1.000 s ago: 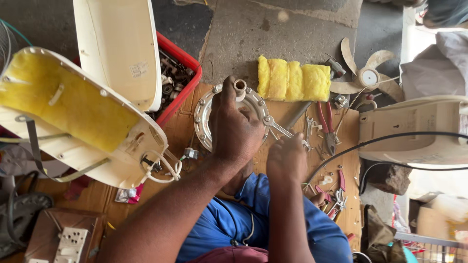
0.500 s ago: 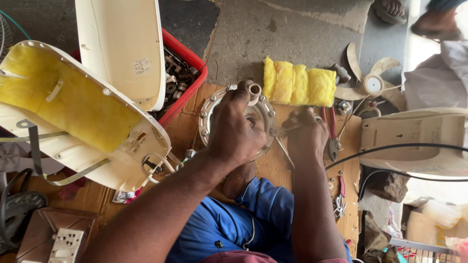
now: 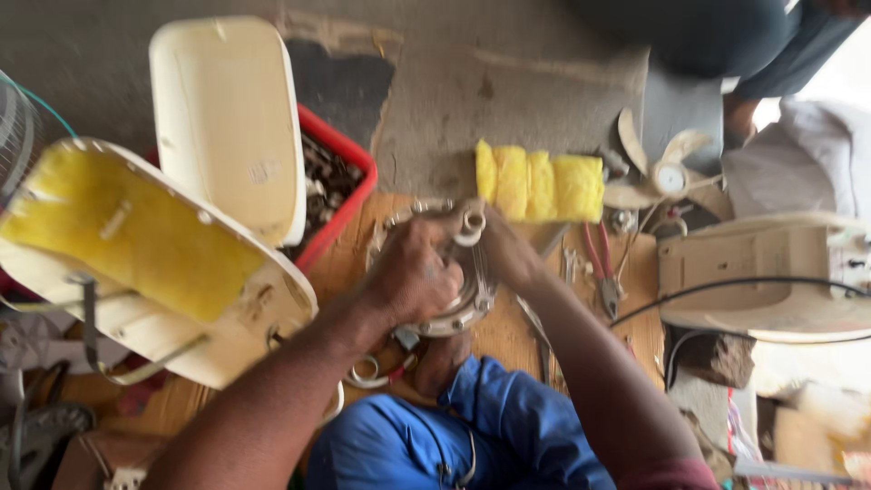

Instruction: The person uses a wrench to tighten bolts on a circular metal component, likely part of a water heater or similar appliance. They rotate the component to access different bolts and continue tightening them methodically.

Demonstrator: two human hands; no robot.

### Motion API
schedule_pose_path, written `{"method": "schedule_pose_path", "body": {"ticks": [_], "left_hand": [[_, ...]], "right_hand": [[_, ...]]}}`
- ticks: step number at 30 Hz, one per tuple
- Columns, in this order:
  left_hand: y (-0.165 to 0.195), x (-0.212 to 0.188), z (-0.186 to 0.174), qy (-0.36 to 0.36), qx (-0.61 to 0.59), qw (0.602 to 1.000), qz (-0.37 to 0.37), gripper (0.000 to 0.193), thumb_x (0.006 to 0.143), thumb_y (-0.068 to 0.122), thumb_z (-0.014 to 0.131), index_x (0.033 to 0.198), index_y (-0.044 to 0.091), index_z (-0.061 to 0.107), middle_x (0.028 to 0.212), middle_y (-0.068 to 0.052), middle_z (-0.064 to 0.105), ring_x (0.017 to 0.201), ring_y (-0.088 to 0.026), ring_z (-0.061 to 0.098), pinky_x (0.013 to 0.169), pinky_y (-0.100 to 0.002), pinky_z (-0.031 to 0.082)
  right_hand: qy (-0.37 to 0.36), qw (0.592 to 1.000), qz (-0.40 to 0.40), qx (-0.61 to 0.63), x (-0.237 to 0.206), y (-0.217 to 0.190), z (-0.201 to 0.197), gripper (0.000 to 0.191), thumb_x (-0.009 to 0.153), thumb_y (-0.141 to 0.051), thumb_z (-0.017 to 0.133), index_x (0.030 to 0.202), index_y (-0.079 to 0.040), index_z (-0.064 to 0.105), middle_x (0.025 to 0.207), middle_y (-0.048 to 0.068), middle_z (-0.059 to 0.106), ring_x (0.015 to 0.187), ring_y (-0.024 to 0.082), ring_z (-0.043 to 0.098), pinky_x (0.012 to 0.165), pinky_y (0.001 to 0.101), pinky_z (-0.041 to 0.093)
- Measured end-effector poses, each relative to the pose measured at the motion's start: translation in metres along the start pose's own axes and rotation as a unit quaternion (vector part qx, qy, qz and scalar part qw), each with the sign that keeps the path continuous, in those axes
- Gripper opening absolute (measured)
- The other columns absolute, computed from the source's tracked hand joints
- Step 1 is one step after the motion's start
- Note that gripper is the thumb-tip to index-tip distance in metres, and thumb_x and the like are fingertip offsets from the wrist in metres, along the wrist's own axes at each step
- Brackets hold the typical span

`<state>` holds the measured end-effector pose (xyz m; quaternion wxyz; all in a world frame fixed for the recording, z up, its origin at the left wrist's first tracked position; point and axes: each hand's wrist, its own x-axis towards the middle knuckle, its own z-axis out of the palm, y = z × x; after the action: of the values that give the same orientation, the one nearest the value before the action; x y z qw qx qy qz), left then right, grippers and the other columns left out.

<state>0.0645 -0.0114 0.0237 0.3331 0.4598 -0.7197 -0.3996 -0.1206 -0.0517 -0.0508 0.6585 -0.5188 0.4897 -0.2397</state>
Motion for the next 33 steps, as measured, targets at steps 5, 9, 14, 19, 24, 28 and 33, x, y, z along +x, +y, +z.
{"method": "schedule_pose_path", "body": {"ticks": [5, 9, 14, 19, 24, 28, 33], "left_hand": [[0.005, 0.002, 0.000, 0.015, -0.031, 0.999, -0.038, 0.064, 0.072, -0.004, 0.060, 0.136, 0.000, 0.060, 0.115, -0.017, 0.074, 0.107, -0.026, 0.074, 0.095, -0.034, 0.058], [0.003, 0.003, 0.000, -0.002, 0.008, 0.998, -0.055, 0.061, 0.073, -0.003, 0.059, 0.134, 0.001, 0.062, 0.115, -0.018, 0.074, 0.108, -0.026, 0.073, 0.096, -0.033, 0.057], [0.005, 0.005, 0.000, 0.008, 0.019, 0.999, -0.044, 0.060, 0.074, -0.003, 0.060, 0.134, 0.002, 0.063, 0.117, -0.018, 0.074, 0.111, -0.027, 0.073, 0.099, -0.034, 0.057], [0.012, 0.006, -0.004, -0.005, 0.010, 0.998, -0.068, 0.061, 0.073, -0.003, 0.061, 0.133, 0.004, 0.063, 0.116, -0.017, 0.074, 0.111, -0.026, 0.072, 0.100, -0.035, 0.055], [0.012, 0.007, 0.001, -0.006, 0.011, 0.997, -0.071, 0.060, 0.073, -0.003, 0.058, 0.133, 0.004, 0.064, 0.114, -0.016, 0.075, 0.110, -0.026, 0.073, 0.099, -0.035, 0.056], [0.007, 0.006, 0.002, 0.016, 0.004, 0.999, -0.042, 0.062, 0.072, -0.004, 0.059, 0.133, 0.002, 0.063, 0.118, -0.019, 0.073, 0.114, -0.028, 0.071, 0.102, -0.035, 0.054], [0.002, 0.003, 0.000, 0.002, -0.018, 0.996, -0.082, 0.062, 0.073, -0.001, 0.061, 0.135, 0.003, 0.061, 0.120, -0.018, 0.073, 0.113, -0.026, 0.071, 0.101, -0.033, 0.055]], "right_hand": [[0.156, 0.968, -0.076, -0.183, -0.025, -0.016, -0.003, 0.046, 0.093, -0.033, 0.066, 0.133, -0.008, 0.065, 0.123, 0.008, 0.070, 0.109, 0.021, 0.070, 0.092, 0.0366, 0.055], [0.210, 0.906, 0.009, -0.367, -0.029, -0.036, -0.003, 0.048, 0.081, -0.035, 0.083, 0.121, -0.012, 0.073, 0.114, 0.014, 0.069, 0.104, 0.023, 0.067, 0.090, 0.0384, 0.054], [0.211, 0.907, 0.034, -0.363, -0.030, -0.044, 0.010, 0.059, 0.071, -0.035, 0.088, 0.114, -0.003, 0.063, 0.101, 0.016, 0.073, 0.091, 0.026, 0.071, 0.079, 0.0388, 0.056], [0.209, 0.899, 0.094, -0.372, -0.022, -0.041, 0.011, 0.043, 0.088, -0.038, 0.076, 0.108, -0.002, 0.067, 0.094, 0.017, 0.077, 0.082, 0.027, 0.075, 0.072, 0.0407, 0.058], [0.212, 0.862, 0.097, -0.451, -0.010, -0.036, 0.019, 0.052, 0.076, -0.025, 0.086, 0.111, -0.001, 0.057, 0.098, 0.016, 0.069, 0.078, 0.028, 0.072, 0.066, 0.0409, 0.061], [0.207, 0.888, 0.008, -0.411, -0.010, -0.037, 0.017, 0.037, 0.080, -0.027, 0.086, 0.104, -0.004, 0.069, 0.089, 0.013, 0.075, 0.078, 0.024, 0.070, 0.070, 0.0385, 0.055], [0.078, 0.976, -0.017, -0.202, -0.042, -0.047, -0.009, 0.034, 0.079, -0.020, 0.080, 0.113, -0.015, 0.076, 0.091, 0.004, 0.082, 0.077, 0.013, 0.076, 0.067, 0.0306, 0.063]]}}
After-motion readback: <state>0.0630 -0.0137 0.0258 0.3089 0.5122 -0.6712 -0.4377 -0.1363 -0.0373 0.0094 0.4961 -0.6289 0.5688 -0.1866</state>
